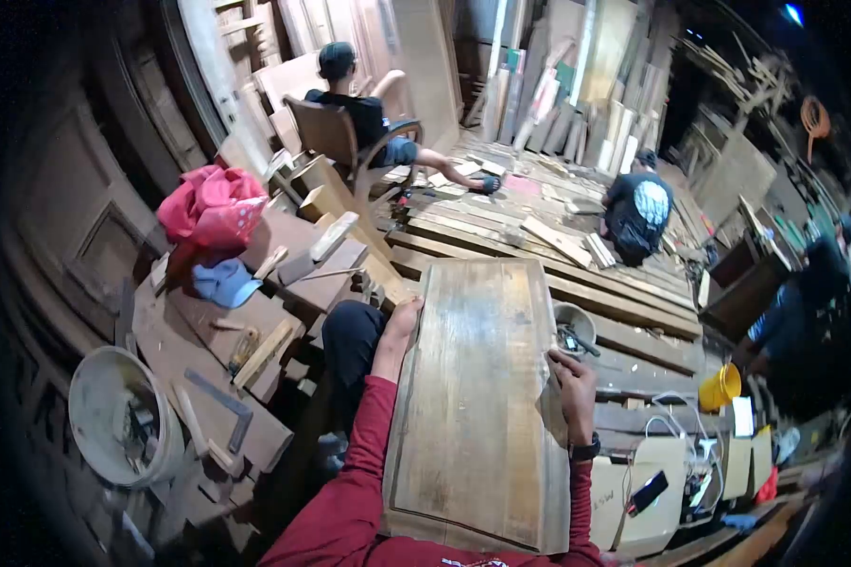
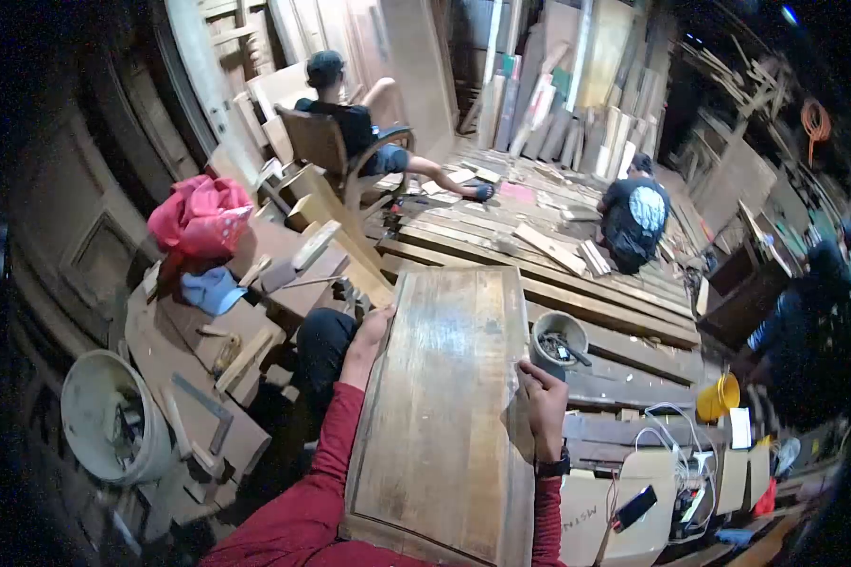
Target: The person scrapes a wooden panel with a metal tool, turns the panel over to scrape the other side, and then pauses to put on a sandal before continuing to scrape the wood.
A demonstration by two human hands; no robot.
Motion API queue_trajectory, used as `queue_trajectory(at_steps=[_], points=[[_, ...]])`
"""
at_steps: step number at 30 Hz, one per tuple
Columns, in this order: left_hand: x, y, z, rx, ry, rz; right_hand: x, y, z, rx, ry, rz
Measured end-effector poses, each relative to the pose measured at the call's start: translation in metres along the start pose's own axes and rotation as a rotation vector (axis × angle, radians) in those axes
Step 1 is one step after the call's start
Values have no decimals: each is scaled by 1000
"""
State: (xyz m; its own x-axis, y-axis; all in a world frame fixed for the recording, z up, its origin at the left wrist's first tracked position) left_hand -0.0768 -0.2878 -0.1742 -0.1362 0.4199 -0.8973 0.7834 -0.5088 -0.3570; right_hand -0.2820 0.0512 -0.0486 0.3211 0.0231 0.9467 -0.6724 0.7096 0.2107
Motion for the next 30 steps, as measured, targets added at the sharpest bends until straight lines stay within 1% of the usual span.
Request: queue_trajectory(at_steps=[1, 3, 5, 6, 8, 9, 10, 12, 13, 16, 17, 18, 20, 22, 23, 24, 26, 27, 28, 30], points=[[17, 1, 12, 44, 48, -53, 2, 2, -3, -15, -20, -10], [31, -2, 17, 59, 110, -38, 2, 5, -13, -84, -34, 19], [40, 1, 22, 36, 156, 37, -2, 6, -17, -98, -73, -15], [39, 1, 22, 55, 164, 43, -7, 6, -20, -99, -92, -30], [42, 6, 17, 72, 179, 37, -23, 7, -21, -118, -56, 2], [34, 5, 7, 50, 152, 104, -23, 4, -20, -105, -46, 9], [32, 9, 0, 23, 167, 129, -21, -1, -19, -86, -33, 15], [26, 24, -9, -34, 189, 178, -27, -13, -17, -46, -71, -30], [30, 40, -3, -35, 172, 222, -36, -21, -16, -34, -76, -26], [18, 64, -13, -98, 107, 276, -38, -46, -13, 41, -74, -65], [7, 69, -25, -195, 186, 355, -42, -56, -7, 71, -58, -94], [6, 79, -28, -163, 144, 304, -42, -66, -4, 99, -45, -120], [1, 103, -29, -175, 97, 241, -35, -87, 1, 116, 22, -167], [-15, 110, -47, -240, 108, 228, -28, -105, 7, 153, 76, -216], [-18, 120, -49, -272, 123, 246, -43, -113, 10, 178, 32, -220], [-16, 130, -48, -280, 145, 231, -45, -119, 10, 189, 19, -179], [-14, 142, -45, -237, 140, 158, -43, -129, 9, 197, -17, -109], [-11, 150, -42, -216, 153, 126, -36, -132, 8, 181, -12, -107], [-11, 152, -43, -234, 122, 95, -36, -136, 9, 176, 22, -101], [-15, 160, -42, -254, 134, 164, -52, -146, 6, 171, -81, -70]])
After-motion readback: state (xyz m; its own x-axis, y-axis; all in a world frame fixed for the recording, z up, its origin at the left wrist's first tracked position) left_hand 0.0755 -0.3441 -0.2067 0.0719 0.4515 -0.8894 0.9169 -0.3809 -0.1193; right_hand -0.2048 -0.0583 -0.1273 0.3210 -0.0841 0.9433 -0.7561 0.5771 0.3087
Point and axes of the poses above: each hand's wrist, its own z-axis towards the middle knuckle, its own y-axis out of the back of the hand, x = y × z, the point moved 8 cm from there along z, towards the middle knuckle, and after that the axes turned 12 degrees about y, right-handed, at the moved point
